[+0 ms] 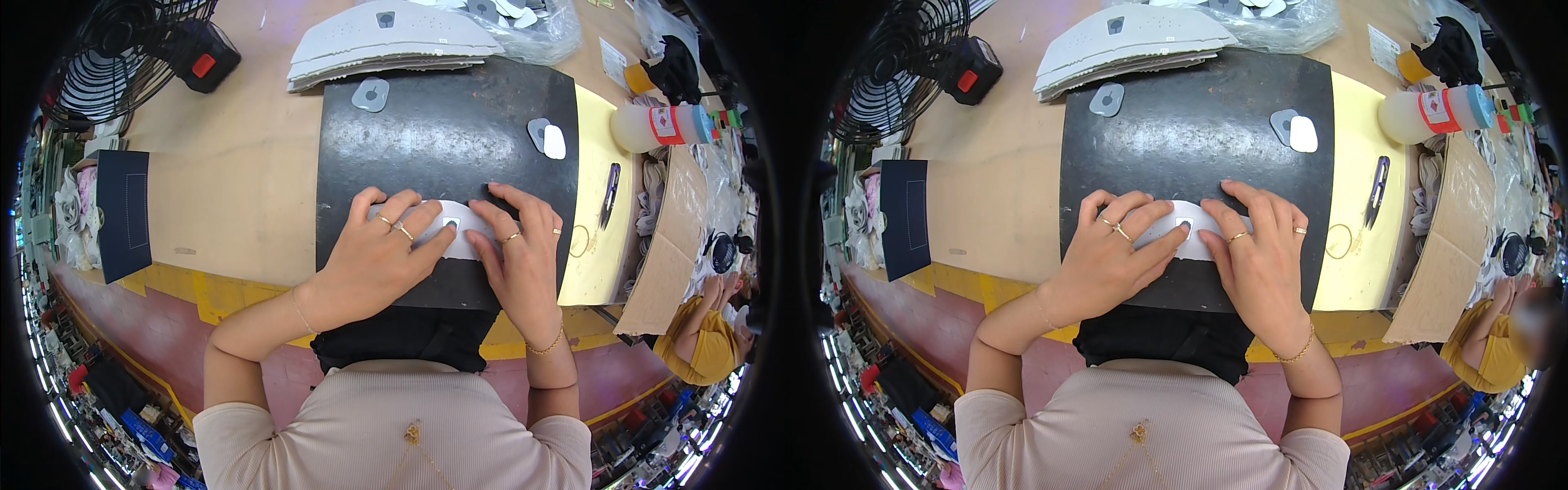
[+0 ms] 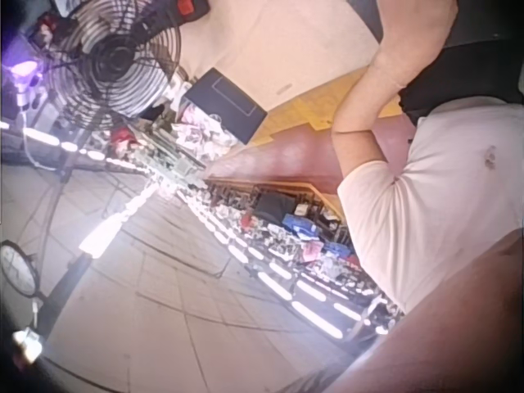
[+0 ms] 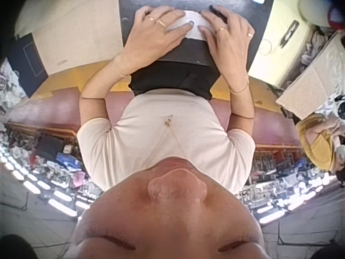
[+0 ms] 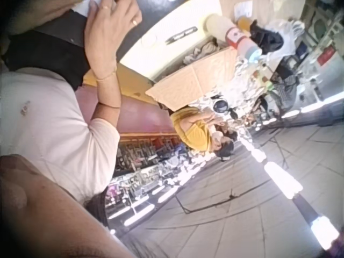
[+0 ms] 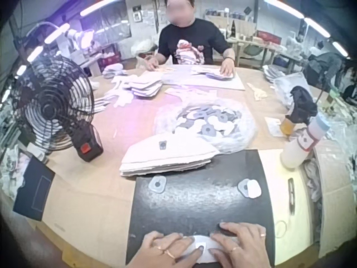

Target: The person assembles small white plastic components by hand, aligning and pressing them onto a black work surface. They handle stacks of parts, separate individual pieces, and place them into position repeatedly.

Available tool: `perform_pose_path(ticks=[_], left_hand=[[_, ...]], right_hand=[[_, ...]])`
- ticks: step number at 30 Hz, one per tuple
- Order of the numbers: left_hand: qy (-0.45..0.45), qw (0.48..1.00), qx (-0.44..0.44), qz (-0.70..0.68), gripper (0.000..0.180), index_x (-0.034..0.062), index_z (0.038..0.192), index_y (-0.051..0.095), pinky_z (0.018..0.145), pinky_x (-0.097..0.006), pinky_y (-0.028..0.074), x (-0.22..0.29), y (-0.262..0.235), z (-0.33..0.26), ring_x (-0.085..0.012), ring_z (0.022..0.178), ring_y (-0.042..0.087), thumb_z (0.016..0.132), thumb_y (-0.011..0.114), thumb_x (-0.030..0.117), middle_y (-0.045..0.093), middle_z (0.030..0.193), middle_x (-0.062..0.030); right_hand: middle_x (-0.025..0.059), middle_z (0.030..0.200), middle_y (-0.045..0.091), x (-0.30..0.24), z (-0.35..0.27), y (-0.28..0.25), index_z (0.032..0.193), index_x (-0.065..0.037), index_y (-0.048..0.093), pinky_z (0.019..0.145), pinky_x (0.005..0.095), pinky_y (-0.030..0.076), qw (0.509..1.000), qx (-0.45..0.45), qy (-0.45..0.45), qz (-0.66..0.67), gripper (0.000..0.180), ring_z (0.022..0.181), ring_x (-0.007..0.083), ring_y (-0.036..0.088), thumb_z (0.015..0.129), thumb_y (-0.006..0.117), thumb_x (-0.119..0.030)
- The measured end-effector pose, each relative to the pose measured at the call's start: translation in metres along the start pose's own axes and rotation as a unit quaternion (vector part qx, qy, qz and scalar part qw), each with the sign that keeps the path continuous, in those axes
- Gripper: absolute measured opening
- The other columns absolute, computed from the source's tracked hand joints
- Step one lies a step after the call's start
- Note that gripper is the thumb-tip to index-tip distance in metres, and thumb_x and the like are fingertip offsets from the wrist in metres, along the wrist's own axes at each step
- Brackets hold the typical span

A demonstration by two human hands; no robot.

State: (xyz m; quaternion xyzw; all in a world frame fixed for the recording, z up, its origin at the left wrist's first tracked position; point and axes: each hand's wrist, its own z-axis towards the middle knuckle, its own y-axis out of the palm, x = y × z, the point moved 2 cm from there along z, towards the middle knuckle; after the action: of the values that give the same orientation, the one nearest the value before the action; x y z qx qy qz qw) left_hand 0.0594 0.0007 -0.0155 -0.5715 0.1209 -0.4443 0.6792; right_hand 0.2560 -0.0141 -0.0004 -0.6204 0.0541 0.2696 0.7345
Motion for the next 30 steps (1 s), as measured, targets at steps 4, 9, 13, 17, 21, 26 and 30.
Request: perform_pose_path(ticks=[4,9,13,17,21,26,30], left_hand=[[0.027,0.998,-0.017,0.047,0.031,0.0061,0.113,0.070,0.094,-0.052,0.043,0.004,-0.003,0.002,-0.0315,0.116,0.056,0.084,0.066,0.017,0.060,0.122,-0.0125],[0.037,0.996,-0.013,0.074,0.030,0.0032,0.112,0.070,0.095,-0.051,0.044,0.009,-0.003,0.005,-0.0325,0.115,0.057,0.085,0.065,0.016,0.061,0.122,-0.0147],[0.026,0.994,-0.039,0.095,0.032,0.0089,0.117,0.069,0.098,-0.052,0.041,0.010,-0.004,0.002,-0.0295,0.120,0.056,0.086,0.064,0.016,0.061,0.128,-0.0124],[0.023,0.994,-0.041,0.096,0.031,0.0082,0.116,0.069,0.099,-0.052,0.042,0.012,-0.003,0.001,-0.0294,0.121,0.055,0.086,0.063,0.015,0.061,0.129,-0.0127],[0.032,0.996,-0.030,0.084,0.032,0.0025,0.114,0.069,0.098,-0.052,0.042,0.011,-0.004,0.000,-0.0332,0.119,0.055,0.085,0.065,0.015,0.062,0.125,-0.0164],[0.032,0.994,-0.045,0.090,0.035,-0.0010,0.116,0.069,0.101,-0.052,0.042,0.014,-0.008,0.001,-0.0365,0.119,0.055,0.085,0.065,0.015,0.063,0.125,-0.0191],[0.032,0.993,-0.064,0.095,0.038,-0.0014,0.119,0.069,0.103,-0.053,0.041,0.015,-0.010,0.002,-0.0373,0.119,0.055,0.086,0.065,0.016,0.063,0.125,-0.0196]], right_hand=[[0.0040,0.108,0.064,-0.005,0.008,-0.004,0.104,-0.009,0.066,0.092,0.0404,0.038,1.000,0.009,-0.009,0.006,0.020,0.101,0.0241,0.060,0.086,0.074,-0.009],[0.0031,0.091,0.066,-0.002,0.010,-0.004,0.101,-0.011,0.060,0.081,0.0377,0.040,0.998,-0.049,0.014,0.026,0.017,0.079,0.0240,0.063,0.089,0.071,-0.007],[0.0055,0.088,0.066,0.002,0.020,-0.009,0.102,-0.010,0.058,0.078,0.0367,0.040,0.995,-0.069,0.027,0.061,0.016,0.075,0.0265,0.062,0.091,0.070,-0.009],[0.0064,0.086,0.065,0.007,0.019,-0.009,0.101,-0.009,0.058,0.078,0.0364,0.040,0.993,-0.075,0.034,0.079,0.015,0.075,0.0267,0.061,0.092,0.070,-0.010],[0.0067,0.085,0.064,0.011,0.016,-0.005,0.096,-0.008,0.059,0.078,0.0361,0.040,0.993,-0.073,0.036,0.084,0.013,0.074,0.0270,0.060,0.091,0.071,-0.011],[0.0065,0.082,0.061,0.013,0.015,-0.002,0.093,-0.009,0.061,0.078,0.0357,0.040,0.992,-0.066,0.037,0.096,0.011,0.072,0.0266,0.057,0.091,0.071,-0.011],[0.0057,0.081,0.060,0.012,0.015,-0.002,0.093,-0.010,0.062,0.077,0.0352,0.040,0.994,-0.066,0.026,0.082,0.010,0.070,0.0260,0.055,0.090,0.072,-0.010]])
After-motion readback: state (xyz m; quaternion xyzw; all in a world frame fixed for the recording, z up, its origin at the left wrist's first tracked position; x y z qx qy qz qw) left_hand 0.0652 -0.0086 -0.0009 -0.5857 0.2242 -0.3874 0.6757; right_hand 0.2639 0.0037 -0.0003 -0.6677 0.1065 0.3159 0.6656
